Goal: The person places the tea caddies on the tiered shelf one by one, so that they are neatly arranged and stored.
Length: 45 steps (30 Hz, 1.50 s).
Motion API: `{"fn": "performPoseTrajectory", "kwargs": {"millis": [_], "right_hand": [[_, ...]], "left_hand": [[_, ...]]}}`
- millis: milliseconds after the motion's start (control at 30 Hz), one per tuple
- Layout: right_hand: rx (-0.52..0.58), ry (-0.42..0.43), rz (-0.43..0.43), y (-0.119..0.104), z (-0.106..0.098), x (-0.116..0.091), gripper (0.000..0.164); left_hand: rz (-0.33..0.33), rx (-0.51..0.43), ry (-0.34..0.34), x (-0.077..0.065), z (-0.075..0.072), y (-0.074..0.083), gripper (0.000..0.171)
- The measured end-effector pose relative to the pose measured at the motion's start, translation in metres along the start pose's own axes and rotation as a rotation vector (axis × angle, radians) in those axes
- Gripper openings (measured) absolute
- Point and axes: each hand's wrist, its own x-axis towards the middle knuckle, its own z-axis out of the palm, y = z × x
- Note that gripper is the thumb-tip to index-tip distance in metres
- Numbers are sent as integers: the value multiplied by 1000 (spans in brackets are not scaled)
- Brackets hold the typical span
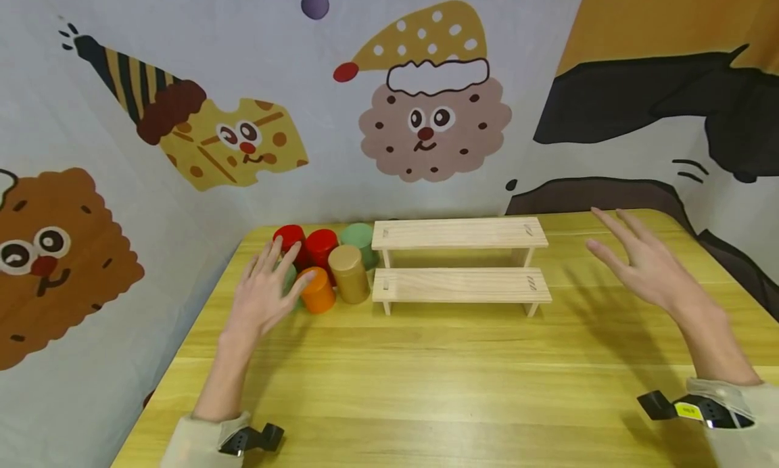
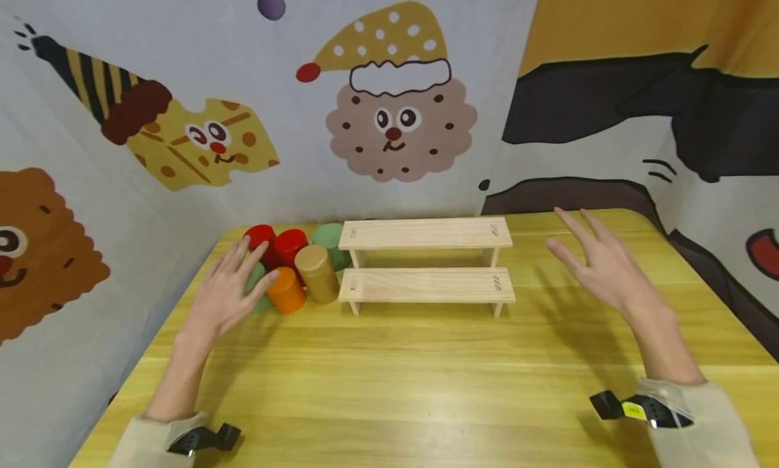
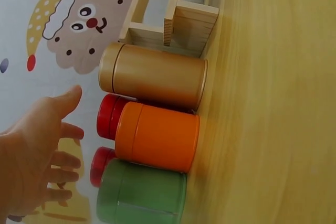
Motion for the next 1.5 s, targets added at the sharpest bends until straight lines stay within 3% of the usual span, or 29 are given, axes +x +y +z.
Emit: {"fn": "performPoseTrajectory", "kwargs": {"millis": [233, 533, 1233, 1500], "right_hand": [[56, 6, -51, 0, 5, 0, 67], [112, -16, -87, -3, 14, 3, 70], [258, -173, -62, -10, 41, 5, 69], [291, -207, -65, -13, 50, 4, 66]], "left_hand": [[14, -19, 51, -1, 2, -6, 73], [-12, -51, 45, -5, 5, -17, 78], [-30, -64, -14, -14, 9, -35, 83], [-68, -123, -68, -16, 10, -41, 87]]}}
